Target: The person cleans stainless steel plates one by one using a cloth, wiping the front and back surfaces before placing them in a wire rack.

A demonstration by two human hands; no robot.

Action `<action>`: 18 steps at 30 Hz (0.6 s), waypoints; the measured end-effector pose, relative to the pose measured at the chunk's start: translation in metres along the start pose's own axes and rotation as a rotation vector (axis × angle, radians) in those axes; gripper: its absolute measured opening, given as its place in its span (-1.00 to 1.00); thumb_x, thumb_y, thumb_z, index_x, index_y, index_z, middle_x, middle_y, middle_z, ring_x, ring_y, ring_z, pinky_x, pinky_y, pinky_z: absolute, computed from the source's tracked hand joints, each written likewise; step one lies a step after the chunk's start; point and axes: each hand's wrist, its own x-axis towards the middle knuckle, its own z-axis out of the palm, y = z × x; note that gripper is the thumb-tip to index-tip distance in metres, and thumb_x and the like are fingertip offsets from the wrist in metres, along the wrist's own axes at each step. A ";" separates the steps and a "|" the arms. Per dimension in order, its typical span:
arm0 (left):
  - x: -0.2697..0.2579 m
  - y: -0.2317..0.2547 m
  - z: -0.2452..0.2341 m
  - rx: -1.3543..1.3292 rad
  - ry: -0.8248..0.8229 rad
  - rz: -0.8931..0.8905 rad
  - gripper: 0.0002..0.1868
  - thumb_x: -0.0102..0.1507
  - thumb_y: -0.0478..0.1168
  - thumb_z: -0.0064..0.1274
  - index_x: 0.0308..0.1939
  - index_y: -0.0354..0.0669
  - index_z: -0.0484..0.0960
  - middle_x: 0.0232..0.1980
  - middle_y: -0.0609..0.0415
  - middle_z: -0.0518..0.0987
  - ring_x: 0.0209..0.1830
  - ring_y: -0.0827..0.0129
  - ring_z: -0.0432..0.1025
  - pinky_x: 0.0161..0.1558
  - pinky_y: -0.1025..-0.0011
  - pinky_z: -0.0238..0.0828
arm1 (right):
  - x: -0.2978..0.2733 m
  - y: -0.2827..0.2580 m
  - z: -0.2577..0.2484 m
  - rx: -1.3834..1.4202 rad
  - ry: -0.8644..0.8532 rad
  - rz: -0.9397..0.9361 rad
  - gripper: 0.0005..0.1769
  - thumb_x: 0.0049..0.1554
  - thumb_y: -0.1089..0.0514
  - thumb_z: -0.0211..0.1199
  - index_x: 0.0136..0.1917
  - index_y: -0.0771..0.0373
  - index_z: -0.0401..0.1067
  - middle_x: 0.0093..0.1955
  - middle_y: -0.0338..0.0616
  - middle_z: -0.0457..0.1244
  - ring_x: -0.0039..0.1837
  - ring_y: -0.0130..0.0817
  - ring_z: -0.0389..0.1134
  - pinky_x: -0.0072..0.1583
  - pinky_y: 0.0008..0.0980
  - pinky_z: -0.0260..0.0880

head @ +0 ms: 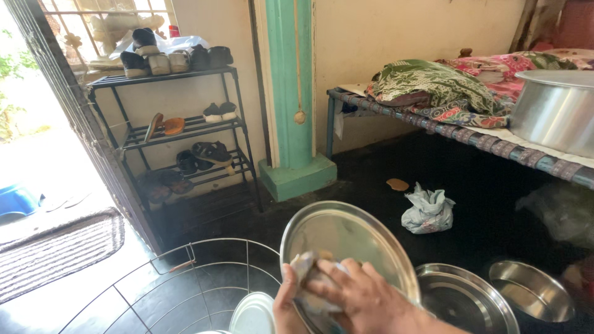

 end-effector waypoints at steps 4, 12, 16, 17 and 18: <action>-0.009 -0.015 0.030 -0.197 -0.174 -0.096 -0.30 0.27 0.17 -0.22 0.42 -0.04 0.36 0.30 -0.08 0.52 0.29 0.08 0.44 0.28 0.06 0.39 | 0.011 0.021 -0.020 -0.142 0.012 0.340 -0.31 0.24 -0.17 0.10 0.60 -0.28 0.04 0.54 -0.05 0.03 0.17 -0.21 0.24 0.15 -0.16 0.32; -0.003 0.013 0.019 -0.107 -0.169 -0.033 -0.19 0.25 0.29 -0.23 0.42 -0.15 0.36 0.27 -0.20 0.55 0.17 -0.01 0.49 0.18 0.00 0.42 | -0.011 0.034 -0.002 -0.153 0.013 0.598 -0.33 0.24 -0.17 0.11 0.57 -0.25 0.06 0.56 -0.05 0.04 0.38 -0.12 0.17 0.33 -0.07 0.22; 0.000 0.019 -0.017 -0.074 -0.150 -0.045 -0.13 0.18 0.41 -0.24 0.29 -0.18 0.46 0.13 -0.23 0.60 0.04 -0.06 0.57 0.02 0.00 0.50 | -0.013 0.009 0.016 -0.119 0.037 0.043 -0.36 0.25 -0.08 0.22 0.54 -0.05 0.17 0.58 0.13 0.02 0.33 -0.03 0.22 0.25 0.03 0.24; 0.002 0.014 -0.022 -0.075 -0.148 -0.043 -0.13 0.18 0.41 -0.24 0.29 -0.18 0.46 0.13 -0.23 0.60 0.04 -0.06 0.57 0.02 0.00 0.50 | -0.011 0.003 0.017 -0.106 0.054 -0.115 -0.34 0.26 -0.03 0.22 0.59 -0.05 0.20 0.55 0.00 0.09 0.29 -0.08 0.25 0.21 0.00 0.27; 0.004 0.007 -0.024 -0.009 -0.074 0.038 -0.15 0.30 0.38 -0.23 0.26 -0.34 0.47 0.07 -0.31 0.58 -0.02 -0.07 0.55 -0.01 0.01 0.49 | -0.010 -0.001 0.016 -0.104 0.053 -0.117 -0.34 0.26 -0.03 0.22 0.59 -0.05 0.20 0.55 0.00 0.09 0.29 -0.08 0.25 0.21 0.00 0.27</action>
